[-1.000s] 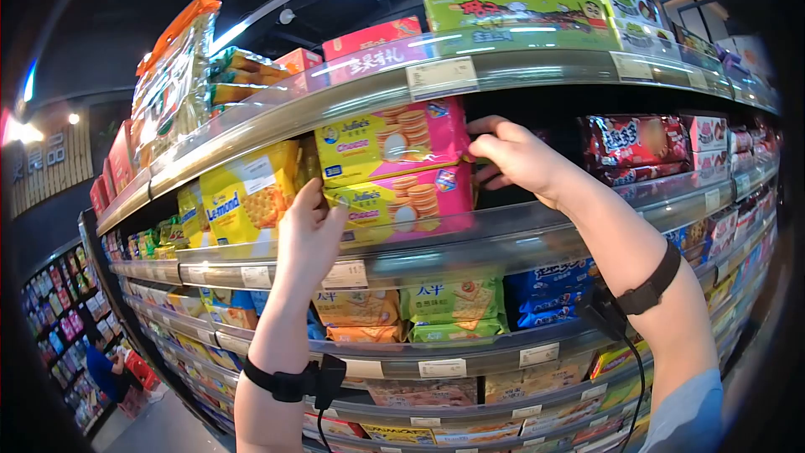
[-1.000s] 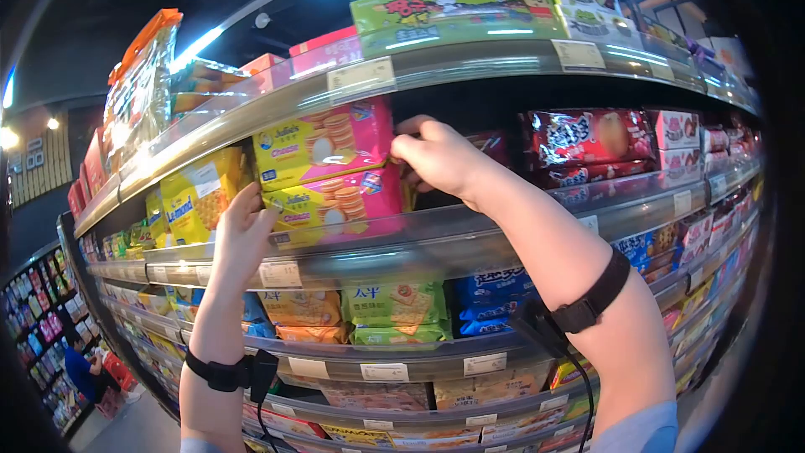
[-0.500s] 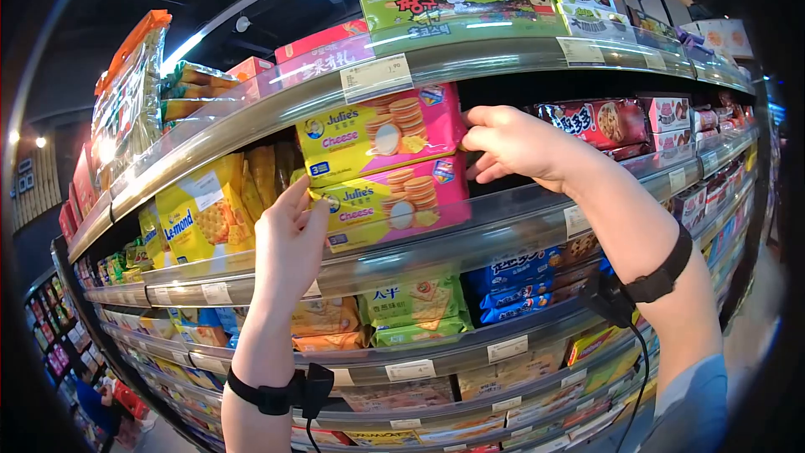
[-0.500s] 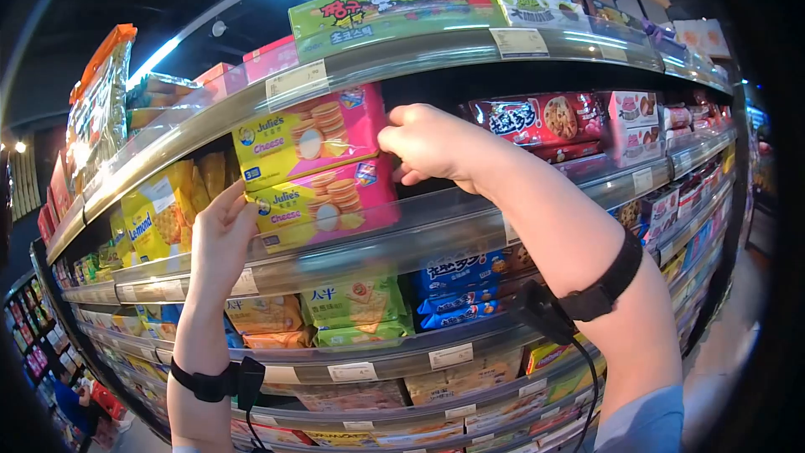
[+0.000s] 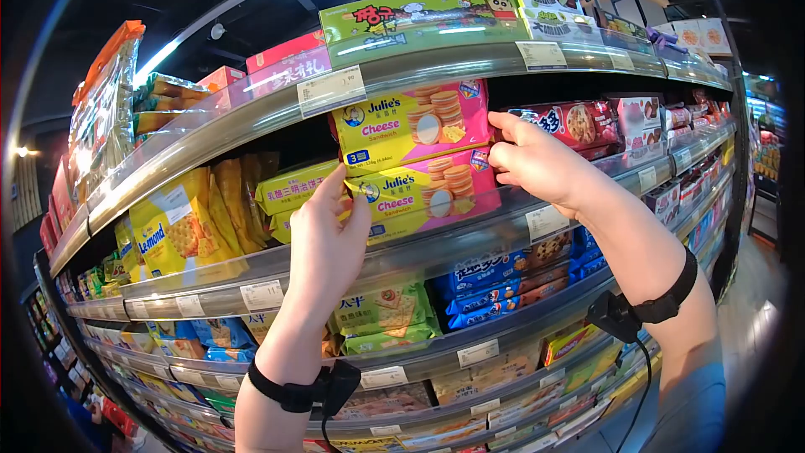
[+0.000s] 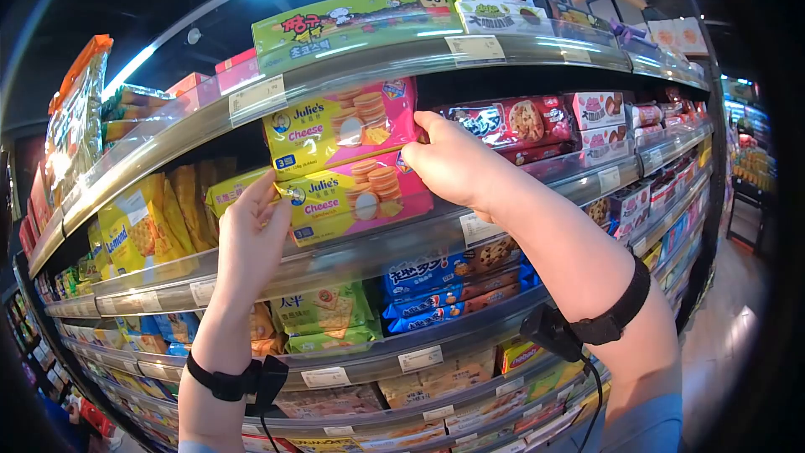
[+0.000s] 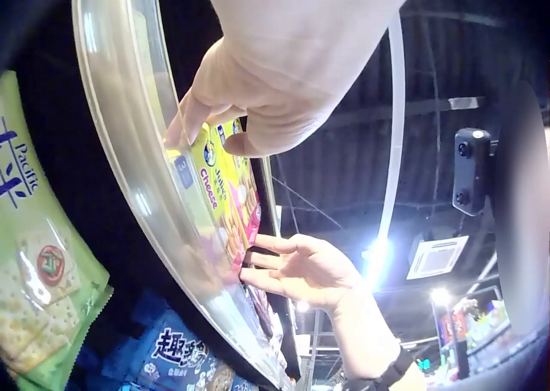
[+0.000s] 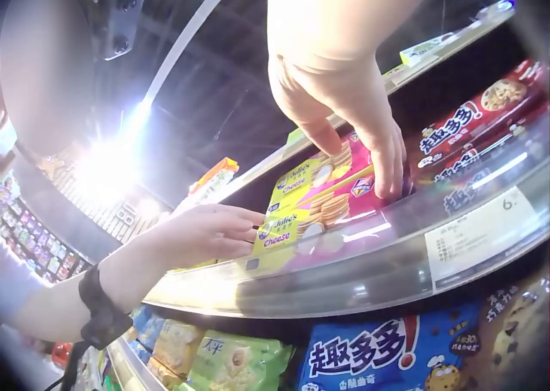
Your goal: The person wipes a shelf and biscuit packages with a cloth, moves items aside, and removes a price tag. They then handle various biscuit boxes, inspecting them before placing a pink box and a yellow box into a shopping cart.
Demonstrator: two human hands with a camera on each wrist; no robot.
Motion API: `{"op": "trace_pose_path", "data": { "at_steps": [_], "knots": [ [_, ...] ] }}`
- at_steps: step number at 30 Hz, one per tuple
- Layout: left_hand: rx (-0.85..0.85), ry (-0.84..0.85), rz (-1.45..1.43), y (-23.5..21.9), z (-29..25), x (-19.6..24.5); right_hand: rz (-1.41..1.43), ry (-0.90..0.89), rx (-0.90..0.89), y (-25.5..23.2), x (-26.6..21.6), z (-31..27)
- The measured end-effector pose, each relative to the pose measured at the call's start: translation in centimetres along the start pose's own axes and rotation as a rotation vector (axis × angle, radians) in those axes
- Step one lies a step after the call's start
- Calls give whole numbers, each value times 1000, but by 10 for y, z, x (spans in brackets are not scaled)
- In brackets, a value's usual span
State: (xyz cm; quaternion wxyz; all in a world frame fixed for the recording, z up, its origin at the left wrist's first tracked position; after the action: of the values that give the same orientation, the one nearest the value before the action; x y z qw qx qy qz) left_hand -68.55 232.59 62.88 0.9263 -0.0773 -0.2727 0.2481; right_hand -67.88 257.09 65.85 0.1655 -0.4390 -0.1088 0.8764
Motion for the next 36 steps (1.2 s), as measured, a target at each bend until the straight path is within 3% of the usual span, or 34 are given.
{"op": "trace_pose_path", "data": {
  "at_steps": [5,7,11,14,18,25,29,31,33,36],
  "knots": [
    [25,16,24,-2,-1,2,-110,-160,67,1,3,0],
    [28,20,33,-2,-1,2,-284,-296,242,2,18,11],
    [87,57,-17,1,-1,-1,-364,-356,227,-10,18,9],
    [73,28,-58,1,0,-5,53,-258,233,-31,6,-2],
    [68,18,-75,5,0,-3,75,-259,284,-51,16,-6],
    [61,53,-63,-2,4,-14,63,-341,292,-25,19,-20],
    [222,188,296,-54,18,-26,7,-434,229,2,7,-30],
    [188,141,376,-76,29,-44,-81,-608,224,21,-3,-32],
    [161,405,651,-83,36,-56,-111,-691,192,43,-16,-33],
    [84,426,682,-78,39,-63,-208,-817,158,72,-31,-25]
  ]
}}
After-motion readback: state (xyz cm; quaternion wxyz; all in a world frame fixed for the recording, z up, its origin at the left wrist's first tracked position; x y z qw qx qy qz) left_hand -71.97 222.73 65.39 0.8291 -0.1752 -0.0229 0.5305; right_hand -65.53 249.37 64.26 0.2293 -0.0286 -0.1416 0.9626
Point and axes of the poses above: each hand's wrist, its own z-axis towards the middle knuckle, its own y-axis out of the palm, x = y × z, the point moved 2 cm from there along z, towards the middle knuckle, and after that the axes turned 3 degrees about x, right-handed, at the moved point
